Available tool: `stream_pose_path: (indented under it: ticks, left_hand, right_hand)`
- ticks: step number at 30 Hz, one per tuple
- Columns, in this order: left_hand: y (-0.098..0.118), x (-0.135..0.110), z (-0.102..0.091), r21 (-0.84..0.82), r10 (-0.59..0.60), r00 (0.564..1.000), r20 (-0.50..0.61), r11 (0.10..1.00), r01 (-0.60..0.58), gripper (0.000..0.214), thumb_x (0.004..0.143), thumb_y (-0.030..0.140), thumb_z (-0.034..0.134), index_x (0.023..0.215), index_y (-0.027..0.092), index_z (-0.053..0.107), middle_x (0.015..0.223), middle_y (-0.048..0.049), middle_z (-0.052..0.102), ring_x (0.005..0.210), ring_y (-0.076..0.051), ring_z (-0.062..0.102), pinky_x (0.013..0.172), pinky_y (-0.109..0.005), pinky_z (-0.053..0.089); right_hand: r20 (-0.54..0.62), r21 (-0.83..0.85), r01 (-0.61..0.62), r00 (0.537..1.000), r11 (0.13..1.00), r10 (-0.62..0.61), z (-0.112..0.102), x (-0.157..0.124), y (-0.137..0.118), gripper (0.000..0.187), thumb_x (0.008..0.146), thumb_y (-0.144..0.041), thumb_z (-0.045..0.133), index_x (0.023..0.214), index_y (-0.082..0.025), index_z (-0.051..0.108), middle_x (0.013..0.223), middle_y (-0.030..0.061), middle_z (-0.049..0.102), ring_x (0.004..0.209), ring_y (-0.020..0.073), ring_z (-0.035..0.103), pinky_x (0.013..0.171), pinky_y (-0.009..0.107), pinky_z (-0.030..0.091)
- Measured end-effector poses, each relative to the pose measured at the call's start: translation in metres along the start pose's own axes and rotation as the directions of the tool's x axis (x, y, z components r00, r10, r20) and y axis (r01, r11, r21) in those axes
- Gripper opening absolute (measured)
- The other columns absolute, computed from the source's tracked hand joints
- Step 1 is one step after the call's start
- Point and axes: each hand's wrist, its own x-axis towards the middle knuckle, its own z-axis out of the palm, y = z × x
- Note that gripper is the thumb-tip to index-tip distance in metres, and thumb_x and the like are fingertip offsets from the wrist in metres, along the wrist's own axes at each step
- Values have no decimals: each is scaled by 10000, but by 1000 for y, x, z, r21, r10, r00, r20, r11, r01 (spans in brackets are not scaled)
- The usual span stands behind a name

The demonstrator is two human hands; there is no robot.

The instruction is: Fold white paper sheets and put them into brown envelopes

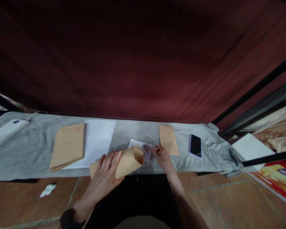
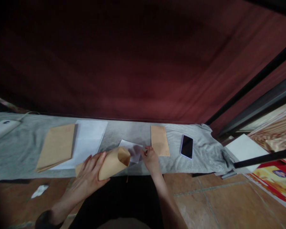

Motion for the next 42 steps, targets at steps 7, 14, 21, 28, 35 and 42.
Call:
stream_pose_path:
  ticks: [7, 14, 21, 28, 35, 42]
  left_hand:
    - [-42, -20, 7, 170, -47, 998, 50, 985, 38, 1002, 744, 323, 679, 1593, 209, 160, 1462, -190, 483, 1369, -372, 452, 1174, -601, 255]
    - [-54, -28, 19, 178, -86, 995, 59, 981, 74, 995, 750, 295, 657, 1599, 230, 142, 1481, -181, 480, 1369, -364, 459, 1173, -591, 254]
    - [-58, -34, 26, 150, -146, 988, 55, 979, 136, 1033, 728, 304, 675, 1600, 223, 128, 1477, -174, 478, 1367, -364, 456, 1173, -581, 247]
    - [-57, -33, 26, 152, -134, 989, 65, 981, 123, 1041, 732, 304, 671, 1601, 209, 107, 1481, -189, 467, 1388, -367, 431, 1178, -586, 227]
    - [-56, -33, 28, 170, -103, 994, 42, 981, 95, 1021, 727, 271, 667, 1599, 219, 139, 1490, -182, 461, 1407, -367, 406, 1192, -595, 193]
    - [-55, -32, 27, 201, -60, 996, 61, 978, 46, 1006, 717, 258, 666, 1589, 204, 166, 1484, -191, 474, 1407, -386, 404, 1184, -620, 193]
  right_hand:
    - [-102, -629, -61, 995, 775, -4, 59, -11, 1, 499, 846, -356, 741, 1209, -54, 581, 1158, 267, 660, 1045, 360, 672, 849, 420, 549]
    - [-114, -637, -101, 993, 764, 36, 62, -7, 3, 390, 843, -323, 733, 1124, -92, 592, 1071, 220, 679, 1003, 330, 684, 837, 384, 531]
    - [-107, -64, 28, 994, 998, -35, 48, -6, 8, 98, 861, -312, 584, 845, -232, 530, 781, 18, 644, 711, 197, 630, 671, 295, 492]
    - [-113, 351, 134, 989, 927, -100, 20, -9, -7, 236, 876, -411, 561, 1006, -224, 625, 921, 38, 707, 867, 207, 655, 758, 305, 525]
    - [109, 54, 164, 980, 985, -169, 13, -16, -13, 167, 926, -328, 550, 906, -230, 683, 783, 4, 715, 739, 186, 669, 671, 253, 481]
    - [267, -256, 218, 952, 942, -148, 1, -7, -27, 149, 927, -189, 583, 864, -206, 717, 844, 64, 759, 798, 199, 709, 665, 234, 443]
